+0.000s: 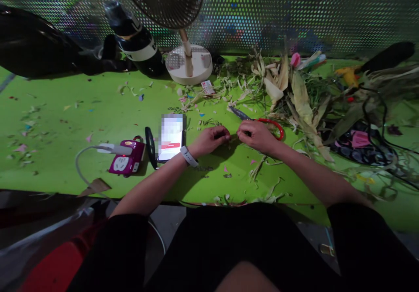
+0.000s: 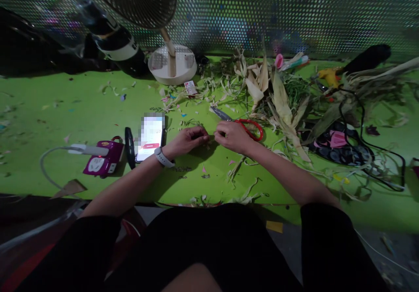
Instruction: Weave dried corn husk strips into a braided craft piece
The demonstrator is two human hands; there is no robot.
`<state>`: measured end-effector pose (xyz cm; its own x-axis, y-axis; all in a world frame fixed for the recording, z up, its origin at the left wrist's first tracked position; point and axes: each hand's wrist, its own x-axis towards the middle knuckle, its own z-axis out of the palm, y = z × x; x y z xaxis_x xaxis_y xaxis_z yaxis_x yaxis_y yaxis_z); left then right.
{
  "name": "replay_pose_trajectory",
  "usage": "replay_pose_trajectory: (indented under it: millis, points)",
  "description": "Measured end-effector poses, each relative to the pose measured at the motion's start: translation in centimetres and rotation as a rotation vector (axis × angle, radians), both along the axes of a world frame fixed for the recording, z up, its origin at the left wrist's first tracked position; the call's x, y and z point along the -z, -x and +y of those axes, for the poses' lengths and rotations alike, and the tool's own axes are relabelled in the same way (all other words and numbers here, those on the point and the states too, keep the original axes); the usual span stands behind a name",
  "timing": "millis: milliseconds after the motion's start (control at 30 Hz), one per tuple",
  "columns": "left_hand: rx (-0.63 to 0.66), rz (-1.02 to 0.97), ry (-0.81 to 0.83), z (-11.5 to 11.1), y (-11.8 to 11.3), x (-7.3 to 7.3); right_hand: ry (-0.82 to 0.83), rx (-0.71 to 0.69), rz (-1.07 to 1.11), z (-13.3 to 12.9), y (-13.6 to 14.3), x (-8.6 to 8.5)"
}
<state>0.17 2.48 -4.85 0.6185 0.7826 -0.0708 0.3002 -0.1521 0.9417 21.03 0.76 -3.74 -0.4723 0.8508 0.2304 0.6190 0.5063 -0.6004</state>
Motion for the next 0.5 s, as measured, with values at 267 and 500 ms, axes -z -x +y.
replay_pose_trajectory:
  millis: [267, 500]
  points:
    - [0.048, 0.093, -0.041, 0.0, 0.3, 0.3, 0.000, -0.038, 0.082, 0.4, 0.3, -0.1]
    - [0.158, 0.126, -0.119, 0.4, 0.6, 0.0, -0.046, -0.051, 0.000, 1.7, 0.9, 1.0]
